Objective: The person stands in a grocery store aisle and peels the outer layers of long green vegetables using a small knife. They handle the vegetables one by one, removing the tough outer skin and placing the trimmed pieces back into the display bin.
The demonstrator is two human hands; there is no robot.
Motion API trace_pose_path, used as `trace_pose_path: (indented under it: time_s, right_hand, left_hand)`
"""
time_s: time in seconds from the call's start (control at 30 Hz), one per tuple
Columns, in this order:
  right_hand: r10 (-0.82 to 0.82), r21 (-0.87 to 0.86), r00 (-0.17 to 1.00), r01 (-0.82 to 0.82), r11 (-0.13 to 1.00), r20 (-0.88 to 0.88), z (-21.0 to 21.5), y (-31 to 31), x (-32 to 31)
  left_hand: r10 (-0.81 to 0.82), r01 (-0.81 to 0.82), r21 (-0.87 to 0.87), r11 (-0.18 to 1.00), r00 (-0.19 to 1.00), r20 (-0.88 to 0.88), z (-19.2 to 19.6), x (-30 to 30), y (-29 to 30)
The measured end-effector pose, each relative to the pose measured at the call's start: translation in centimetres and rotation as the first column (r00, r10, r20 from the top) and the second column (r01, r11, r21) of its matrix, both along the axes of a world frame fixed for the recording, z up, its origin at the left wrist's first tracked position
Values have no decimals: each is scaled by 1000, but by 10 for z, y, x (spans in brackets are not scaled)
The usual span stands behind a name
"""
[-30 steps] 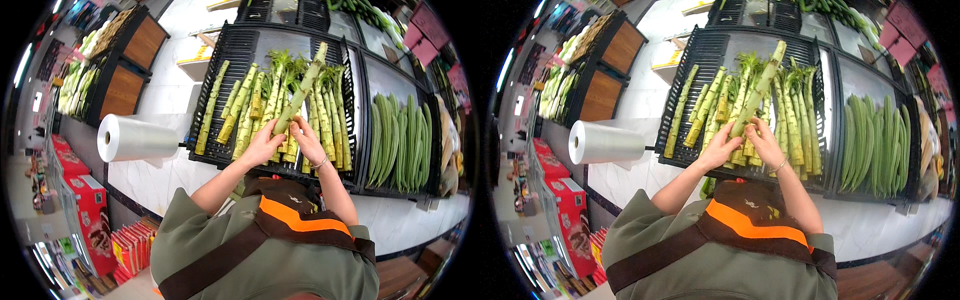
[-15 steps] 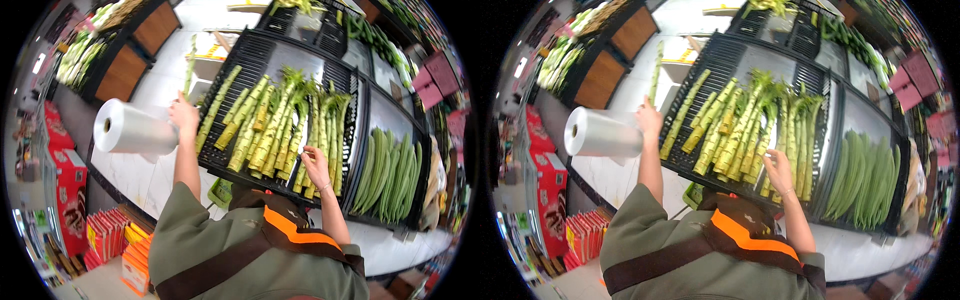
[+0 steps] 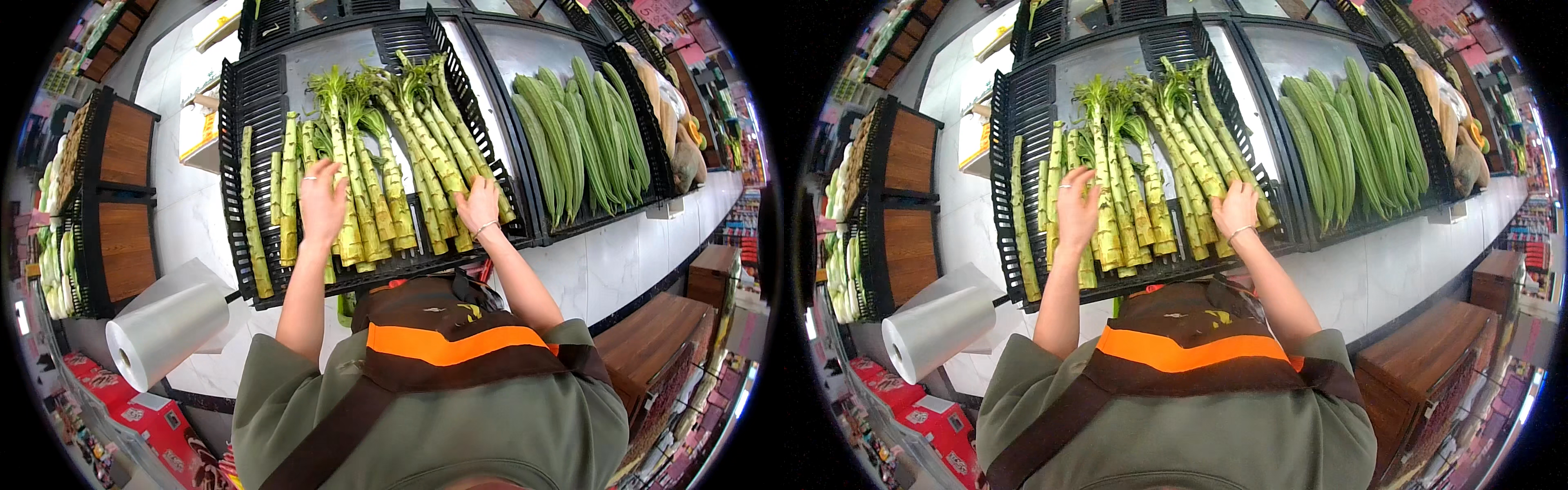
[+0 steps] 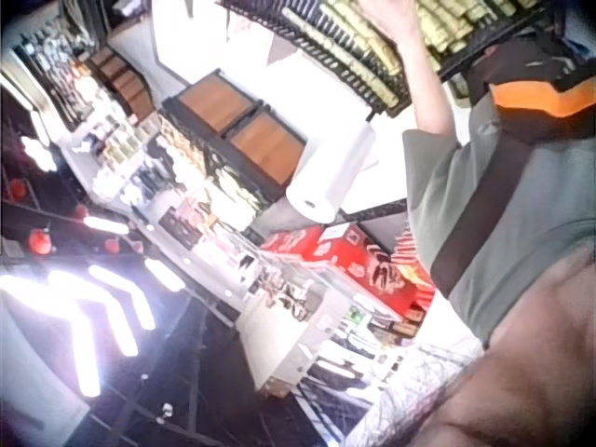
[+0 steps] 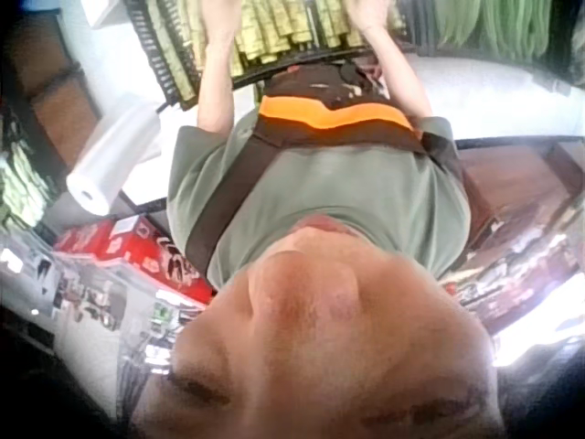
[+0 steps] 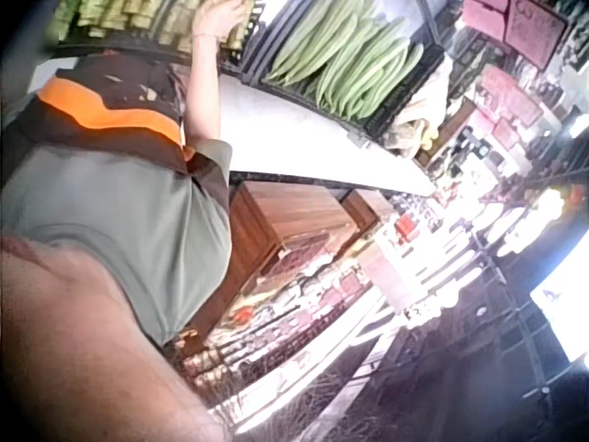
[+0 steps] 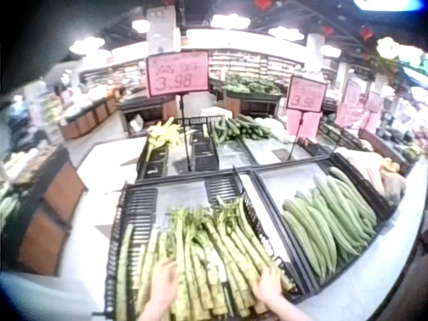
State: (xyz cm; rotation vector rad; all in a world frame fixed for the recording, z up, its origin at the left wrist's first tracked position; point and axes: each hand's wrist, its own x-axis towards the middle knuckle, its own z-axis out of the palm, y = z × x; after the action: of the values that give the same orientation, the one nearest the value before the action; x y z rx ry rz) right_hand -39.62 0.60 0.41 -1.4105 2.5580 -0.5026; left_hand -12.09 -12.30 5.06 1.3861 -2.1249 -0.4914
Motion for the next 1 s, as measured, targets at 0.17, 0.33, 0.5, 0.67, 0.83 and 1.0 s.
trace_pose_path:
  time_s: [0.17, 0.33, 0.5, 0.67, 0.83, 1.0]
  right_hand:
    - [85, 150, 990, -67, 986, -111, -6, 4, 3]
    - [50, 125, 997, -41, 991, -66, -7, 0, -2]
    - [-22, -95, 950, 54, 994, 312, 5, -2, 1]
    - [139, -352, 916, 3, 936, 377, 38, 5, 61]
    - [431, -435, 829, -262, 861, 355, 37, 7, 93]
    - [-2, -141, 992, 21, 990, 130, -5, 5, 52]
  left_hand:
    - [-271, 306, 428, 850, 952, -143, 21, -64, 27]
    - [-326, 438, 552, 710, 899, -293, -5, -88, 48]
    - [76, 425, 765, 484, 850, -521, -25, -106, 54]
    - [441, 364, 721, 590, 602, -665, -9, -116, 53]
    - [535, 109, 705, 701, 575, -620, 10, -81, 40]
    - [558, -202, 723, 661, 776, -294, 25, -11, 17]
